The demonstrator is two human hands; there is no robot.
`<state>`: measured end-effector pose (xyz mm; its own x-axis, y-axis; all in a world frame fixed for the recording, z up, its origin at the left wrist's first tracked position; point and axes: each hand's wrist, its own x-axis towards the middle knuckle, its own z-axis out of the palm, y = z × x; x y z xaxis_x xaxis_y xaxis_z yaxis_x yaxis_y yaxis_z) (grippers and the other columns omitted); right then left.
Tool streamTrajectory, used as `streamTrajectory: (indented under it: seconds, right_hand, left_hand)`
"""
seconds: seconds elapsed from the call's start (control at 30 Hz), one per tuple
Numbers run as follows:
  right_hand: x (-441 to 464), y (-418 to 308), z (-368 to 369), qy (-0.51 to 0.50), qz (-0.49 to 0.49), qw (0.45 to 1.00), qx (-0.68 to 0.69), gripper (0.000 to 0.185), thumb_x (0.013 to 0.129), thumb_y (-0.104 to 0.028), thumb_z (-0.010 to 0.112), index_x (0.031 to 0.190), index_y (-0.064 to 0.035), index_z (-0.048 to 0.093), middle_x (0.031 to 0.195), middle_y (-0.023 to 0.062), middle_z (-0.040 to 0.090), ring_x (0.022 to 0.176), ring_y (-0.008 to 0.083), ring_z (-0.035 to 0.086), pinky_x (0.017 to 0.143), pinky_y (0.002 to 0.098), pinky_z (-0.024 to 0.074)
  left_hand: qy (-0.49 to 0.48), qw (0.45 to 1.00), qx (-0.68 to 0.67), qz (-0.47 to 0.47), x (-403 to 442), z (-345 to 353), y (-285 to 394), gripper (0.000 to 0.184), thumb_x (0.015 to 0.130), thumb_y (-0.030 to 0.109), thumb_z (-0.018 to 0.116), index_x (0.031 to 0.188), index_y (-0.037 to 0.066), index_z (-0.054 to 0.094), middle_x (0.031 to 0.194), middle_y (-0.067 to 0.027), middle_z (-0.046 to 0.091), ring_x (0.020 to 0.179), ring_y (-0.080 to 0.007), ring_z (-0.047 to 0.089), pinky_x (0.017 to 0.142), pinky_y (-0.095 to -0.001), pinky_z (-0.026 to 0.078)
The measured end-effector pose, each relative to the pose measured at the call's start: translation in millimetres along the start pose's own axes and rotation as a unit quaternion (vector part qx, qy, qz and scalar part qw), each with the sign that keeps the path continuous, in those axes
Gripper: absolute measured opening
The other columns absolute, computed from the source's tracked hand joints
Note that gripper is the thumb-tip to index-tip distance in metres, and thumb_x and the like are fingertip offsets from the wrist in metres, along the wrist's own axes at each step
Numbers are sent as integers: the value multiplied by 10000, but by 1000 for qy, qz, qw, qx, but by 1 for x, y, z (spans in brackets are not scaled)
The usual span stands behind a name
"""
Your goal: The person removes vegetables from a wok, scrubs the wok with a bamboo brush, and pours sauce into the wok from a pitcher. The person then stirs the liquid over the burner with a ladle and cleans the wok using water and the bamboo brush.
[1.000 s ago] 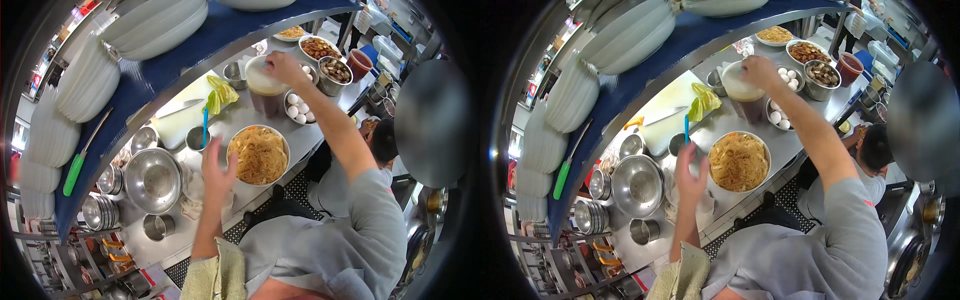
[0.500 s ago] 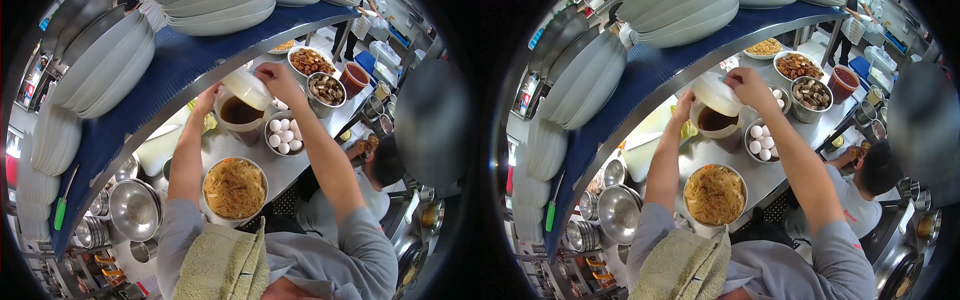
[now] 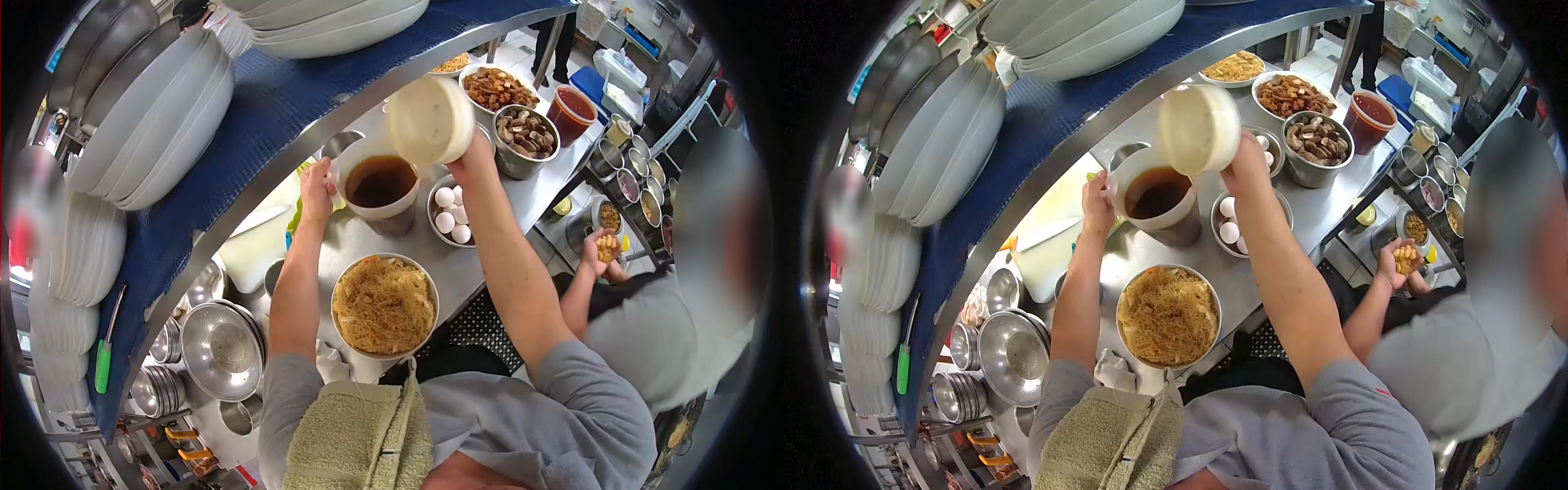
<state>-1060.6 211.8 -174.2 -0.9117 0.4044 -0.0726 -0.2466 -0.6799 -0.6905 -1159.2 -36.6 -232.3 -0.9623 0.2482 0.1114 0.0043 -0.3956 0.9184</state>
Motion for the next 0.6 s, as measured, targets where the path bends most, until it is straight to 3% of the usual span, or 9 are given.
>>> streamTrajectory:
  seconds: [0.07, 0.17, 0.33, 0.57, 0.6]
  right_hand:
    - [2, 5, -13, -30, 5, 996, 85, 323, 906, -187, 540, 1179, -14, 555, 1138, 109, 615, 1010, 216, 617, 855, 376, 513]
    - [-3, 1, -21, -41, 7, 995, 92, 335, 929, -256, 526, 1209, -72, 546, 1180, 80, 602, 1070, 218, 594, 897, 407, 499]
    - [-31, 0, -14, -63, 32, 985, 158, 334, 921, -291, 536, 1213, -129, 551, 1202, 45, 596, 1095, 207, 578, 888, 392, 502]
    - [-53, 1, -31, -34, 3, 989, 144, 325, 922, -274, 530, 1194, -99, 556, 1182, 58, 604, 1097, 230, 577, 886, 422, 511]
    - [-67, -3, -21, 6, -11, 992, 124, 336, 920, -267, 533, 1203, -88, 548, 1196, 65, 595, 1098, 234, 577, 898, 414, 510]
  left_hand:
    - [68, 997, -10, -22, -10, 4, 10, 293, 846, 291, 611, 622, 123, 524, 545, 46, 459, 422, -40, 358, 400, -209, 255]
    - [15, 999, -36, 11, -10, -2, 7, 293, 844, 263, 618, 612, 116, 515, 529, 39, 451, 424, -47, 360, 402, -221, 259]
    - [27, 998, -56, 25, -4, -8, 5, 231, 832, 257, 613, 670, 124, 516, 579, 23, 479, 449, -75, 379, 425, -234, 266]
    - [41, 995, -48, 78, 11, 1, 20, 250, 829, 240, 621, 649, 102, 519, 555, 19, 451, 447, -76, 363, 429, -240, 250]
    - [25, 993, -65, 91, 12, 1, 22, 238, 837, 229, 618, 663, 92, 531, 555, 18, 451, 445, -74, 360, 426, -239, 246]
